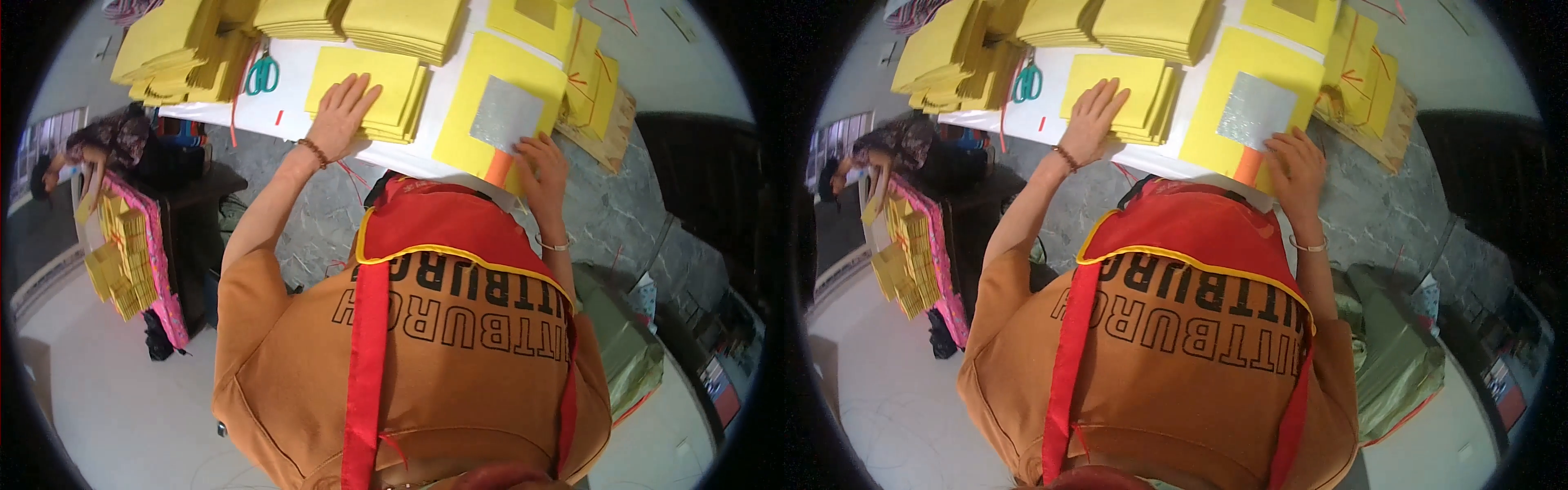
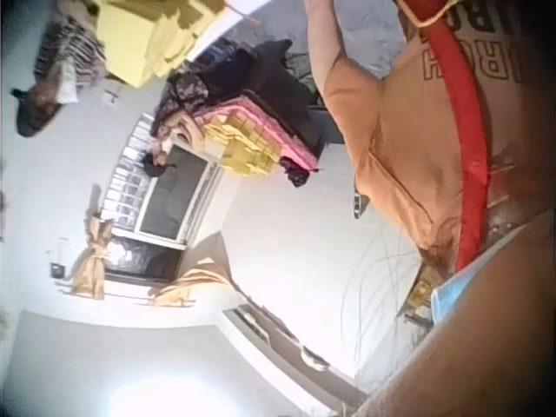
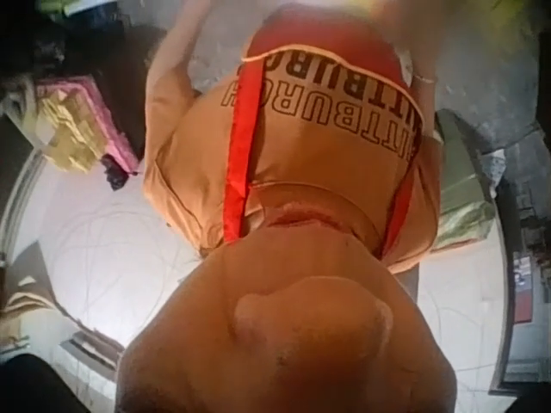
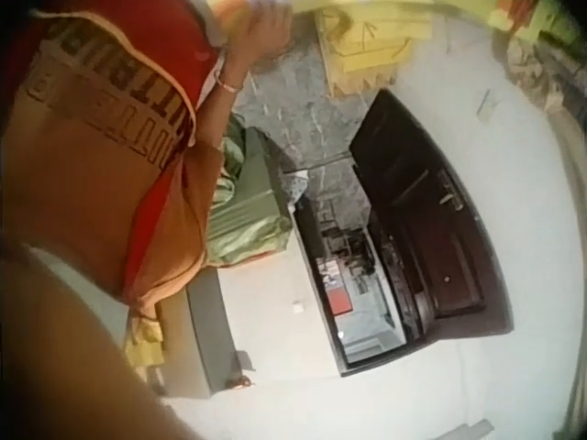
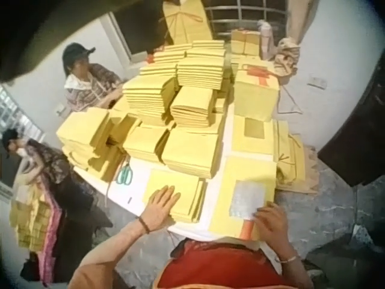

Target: Folding and stacking sheets of yellow ritual paper at a workspace table.

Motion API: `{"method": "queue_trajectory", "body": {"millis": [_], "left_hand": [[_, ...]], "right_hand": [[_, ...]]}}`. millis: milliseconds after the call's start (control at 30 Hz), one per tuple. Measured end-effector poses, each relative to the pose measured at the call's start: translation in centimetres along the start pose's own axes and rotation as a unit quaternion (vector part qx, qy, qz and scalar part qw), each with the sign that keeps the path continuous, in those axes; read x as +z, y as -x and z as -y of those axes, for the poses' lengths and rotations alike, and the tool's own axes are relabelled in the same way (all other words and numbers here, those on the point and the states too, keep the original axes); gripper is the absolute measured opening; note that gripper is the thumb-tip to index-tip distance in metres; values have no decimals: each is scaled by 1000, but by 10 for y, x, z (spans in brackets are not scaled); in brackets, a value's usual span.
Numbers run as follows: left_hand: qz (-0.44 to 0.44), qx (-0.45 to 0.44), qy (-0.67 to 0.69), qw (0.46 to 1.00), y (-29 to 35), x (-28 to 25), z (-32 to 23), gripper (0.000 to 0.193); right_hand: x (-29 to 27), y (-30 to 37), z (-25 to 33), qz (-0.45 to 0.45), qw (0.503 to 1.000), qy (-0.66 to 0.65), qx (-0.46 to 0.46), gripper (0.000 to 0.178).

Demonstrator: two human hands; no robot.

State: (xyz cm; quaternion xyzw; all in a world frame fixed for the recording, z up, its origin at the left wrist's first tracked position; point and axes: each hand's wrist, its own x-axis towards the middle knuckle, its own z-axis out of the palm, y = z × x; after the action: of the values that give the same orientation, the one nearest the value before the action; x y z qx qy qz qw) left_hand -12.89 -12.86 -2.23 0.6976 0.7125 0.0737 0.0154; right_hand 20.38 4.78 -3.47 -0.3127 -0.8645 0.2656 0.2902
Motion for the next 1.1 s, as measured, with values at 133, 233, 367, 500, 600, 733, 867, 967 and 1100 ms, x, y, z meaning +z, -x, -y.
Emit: {"method": "queue_trajectory", "body": {"millis": [133,233,367,500,600,733,867,967,1100], "left_hand": [[32,28,45,998,-13,-24,-6,75],[-3,81,96,992,-30,-47,-34,73],[-3,182,193,964,-57,-19,-97,58],[21,222,153,963,-68,-1,-123,48],[-3,242,174,955,-77,1,-118,36],[23,189,331,924,-84,4,-116,20],[13,182,353,918,-90,6,-114,16],[41,161,363,917,-92,3,-114,15],[66,128,378,915,-92,5,-115,20]], "right_hand": [[4,2,-2,19,999,27,-31,18],[8,4,-5,10,1000,-8,-22,19],[10,3,-6,10,999,-29,-17,20],[8,4,-8,9,1000,-26,-11,18],[9,5,-15,17,998,-65,8,13],[5,3,-15,24,985,-162,60,18],[5,4,-16,21,974,-209,86,27],[6,3,-15,14,973,-213,89,28],[6,3,-14,21,972,-215,95,32]]}}
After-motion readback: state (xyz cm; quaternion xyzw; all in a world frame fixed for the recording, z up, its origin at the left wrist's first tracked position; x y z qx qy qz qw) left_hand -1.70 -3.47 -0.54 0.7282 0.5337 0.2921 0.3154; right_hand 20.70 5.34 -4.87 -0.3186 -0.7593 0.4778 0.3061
